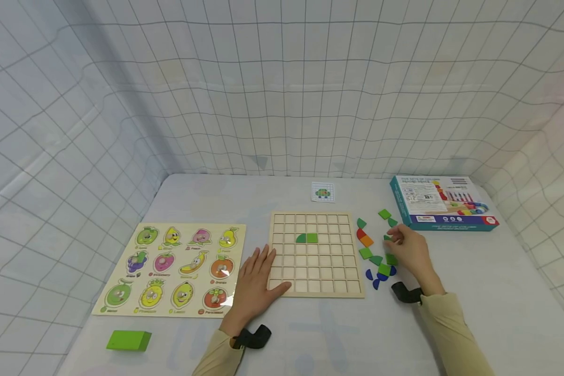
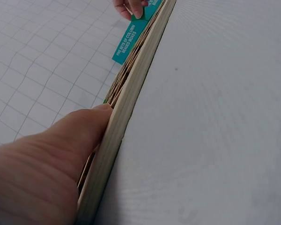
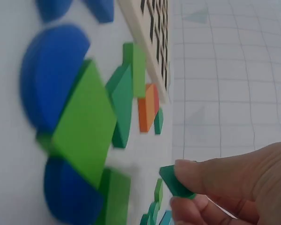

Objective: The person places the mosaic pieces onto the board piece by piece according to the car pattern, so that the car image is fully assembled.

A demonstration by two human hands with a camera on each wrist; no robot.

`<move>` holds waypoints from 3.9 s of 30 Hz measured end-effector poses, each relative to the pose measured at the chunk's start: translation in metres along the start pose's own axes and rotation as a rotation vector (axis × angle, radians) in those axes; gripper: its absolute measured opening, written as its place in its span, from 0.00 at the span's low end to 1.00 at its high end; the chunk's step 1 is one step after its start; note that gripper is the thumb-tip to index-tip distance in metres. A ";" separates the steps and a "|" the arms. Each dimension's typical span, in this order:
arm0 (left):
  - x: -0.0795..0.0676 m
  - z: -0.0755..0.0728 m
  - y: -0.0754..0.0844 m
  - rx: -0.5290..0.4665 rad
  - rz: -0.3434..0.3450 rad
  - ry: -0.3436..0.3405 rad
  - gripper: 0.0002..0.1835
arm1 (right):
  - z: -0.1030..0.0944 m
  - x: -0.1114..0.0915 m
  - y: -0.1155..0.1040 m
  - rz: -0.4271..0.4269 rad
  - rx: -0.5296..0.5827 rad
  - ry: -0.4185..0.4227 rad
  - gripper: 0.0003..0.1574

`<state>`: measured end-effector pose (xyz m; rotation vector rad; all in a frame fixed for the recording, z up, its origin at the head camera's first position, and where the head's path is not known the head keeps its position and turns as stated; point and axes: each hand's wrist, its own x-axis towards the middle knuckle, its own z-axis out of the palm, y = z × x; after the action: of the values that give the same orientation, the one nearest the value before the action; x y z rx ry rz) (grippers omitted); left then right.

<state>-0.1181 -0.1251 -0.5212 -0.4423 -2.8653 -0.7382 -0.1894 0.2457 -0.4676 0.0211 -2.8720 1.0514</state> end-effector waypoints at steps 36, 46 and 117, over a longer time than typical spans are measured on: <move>-0.002 -0.002 0.003 -0.030 -0.016 0.003 0.44 | 0.078 0.024 -0.082 -0.259 0.071 -0.212 0.06; -0.001 -0.001 0.003 -0.031 -0.022 -0.002 0.44 | 0.081 0.026 -0.085 -0.218 0.051 -0.231 0.05; 0.000 -0.004 0.003 -0.008 -0.009 0.018 0.45 | 0.010 0.034 -0.026 -0.119 -0.060 -0.111 0.12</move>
<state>-0.1170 -0.1247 -0.5168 -0.4221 -2.8507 -0.7512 -0.2225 0.2196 -0.4554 0.2513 -2.9561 0.9723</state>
